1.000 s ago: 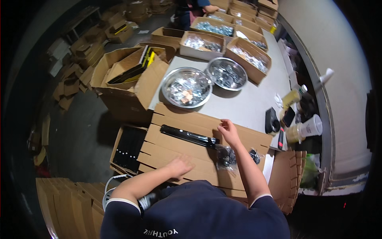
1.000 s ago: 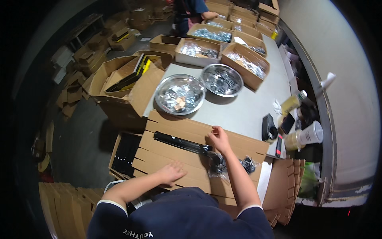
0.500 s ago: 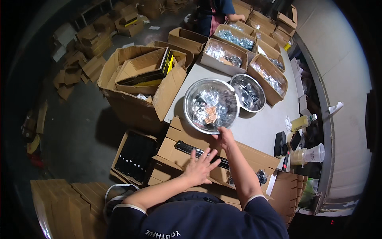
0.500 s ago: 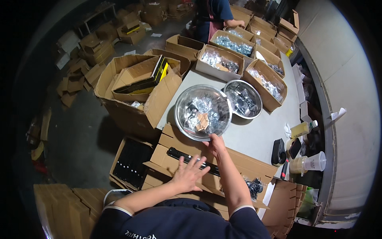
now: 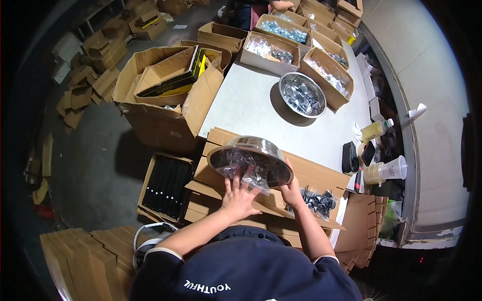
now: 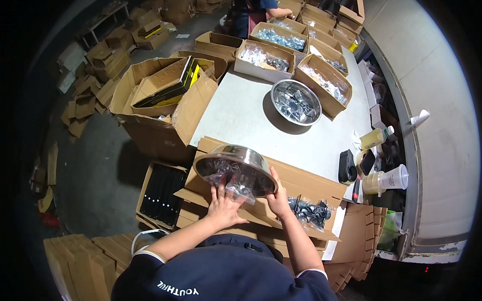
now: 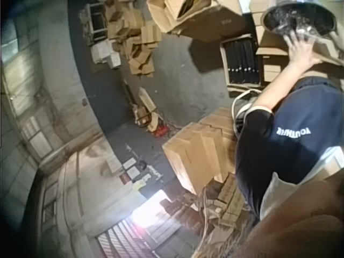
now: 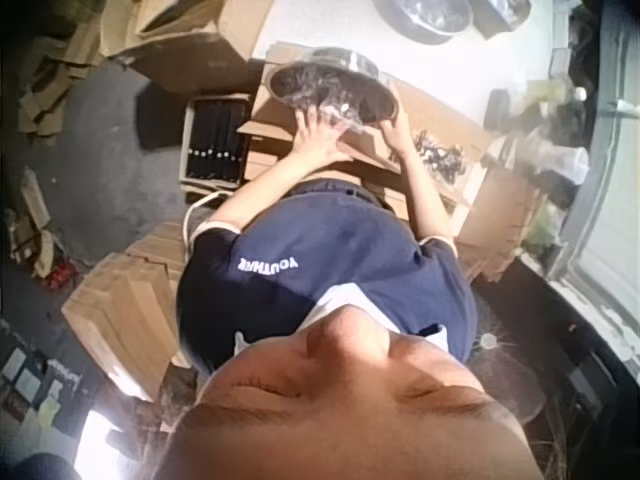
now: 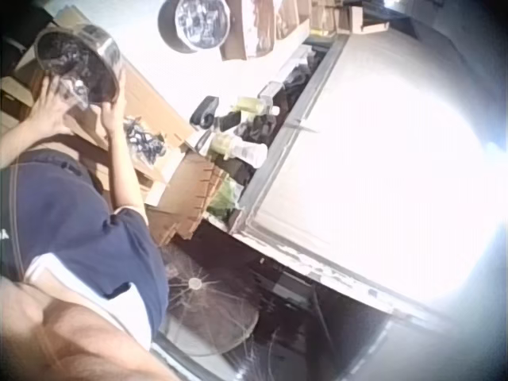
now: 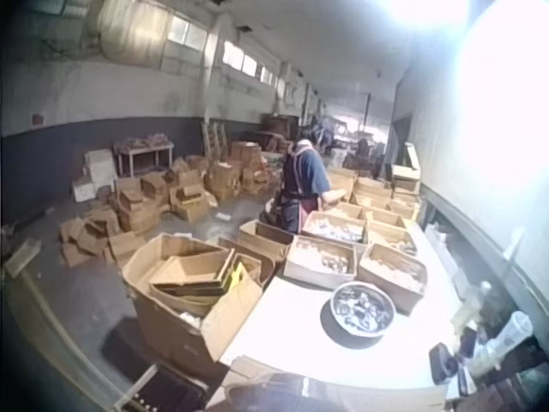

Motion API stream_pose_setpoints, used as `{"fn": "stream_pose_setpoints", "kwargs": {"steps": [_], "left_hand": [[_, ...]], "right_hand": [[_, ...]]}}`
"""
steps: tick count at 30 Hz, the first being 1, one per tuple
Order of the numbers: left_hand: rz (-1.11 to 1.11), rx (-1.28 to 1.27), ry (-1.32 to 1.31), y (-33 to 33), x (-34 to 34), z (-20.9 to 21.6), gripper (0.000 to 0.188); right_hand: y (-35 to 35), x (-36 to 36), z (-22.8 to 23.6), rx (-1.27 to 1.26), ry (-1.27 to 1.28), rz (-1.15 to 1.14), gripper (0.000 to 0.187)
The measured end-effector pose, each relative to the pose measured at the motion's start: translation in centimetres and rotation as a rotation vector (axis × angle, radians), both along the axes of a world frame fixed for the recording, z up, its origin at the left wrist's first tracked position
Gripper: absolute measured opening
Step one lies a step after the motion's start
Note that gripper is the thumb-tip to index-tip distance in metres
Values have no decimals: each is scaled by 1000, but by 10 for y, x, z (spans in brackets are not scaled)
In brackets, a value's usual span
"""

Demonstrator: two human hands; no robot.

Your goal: Packing metal rails and hardware kits into cardboard boxes and sealing them with a tape dispenser.

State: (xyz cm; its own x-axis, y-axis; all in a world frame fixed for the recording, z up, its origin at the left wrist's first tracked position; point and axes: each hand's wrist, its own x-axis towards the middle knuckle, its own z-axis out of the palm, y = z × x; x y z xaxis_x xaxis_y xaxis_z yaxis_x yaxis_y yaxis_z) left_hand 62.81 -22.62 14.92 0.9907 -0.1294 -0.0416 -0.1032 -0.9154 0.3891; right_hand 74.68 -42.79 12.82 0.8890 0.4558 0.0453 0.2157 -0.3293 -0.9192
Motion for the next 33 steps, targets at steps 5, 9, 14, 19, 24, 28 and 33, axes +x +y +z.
{"fn": "stream_pose_setpoints", "kwargs": {"steps": [5, 9, 14, 19, 24, 28, 33], "left_hand": [[-40, -27, 1, 2, -19, -1, 85], [3, -144, -141, -1, -25, -7, 82], [-214, -75, -138, 7, -27, -2, 76], [-63, 15, -28, 7, -27, 9, 83], [83, 194, 443, 21, -16, 44, 103], [66, 176, 679, 65, -5, 36, 114], [-66, -163, 763, 84, 17, 9, 121]], "right_hand": [[-22, -24, 52, -252, -206, 50, 72], [-67, -34, 64, -362, -464, 25, 67], [-89, -25, 121, -600, -371, -165, 54], [-73, 43, 99, -182, -344, -176, 71], [1, 118, 23, 275, 176, -235, 41], [62, 122, 20, 239, 347, -342, 29], [40, 128, -15, 87, 429, -445, 44]]}}
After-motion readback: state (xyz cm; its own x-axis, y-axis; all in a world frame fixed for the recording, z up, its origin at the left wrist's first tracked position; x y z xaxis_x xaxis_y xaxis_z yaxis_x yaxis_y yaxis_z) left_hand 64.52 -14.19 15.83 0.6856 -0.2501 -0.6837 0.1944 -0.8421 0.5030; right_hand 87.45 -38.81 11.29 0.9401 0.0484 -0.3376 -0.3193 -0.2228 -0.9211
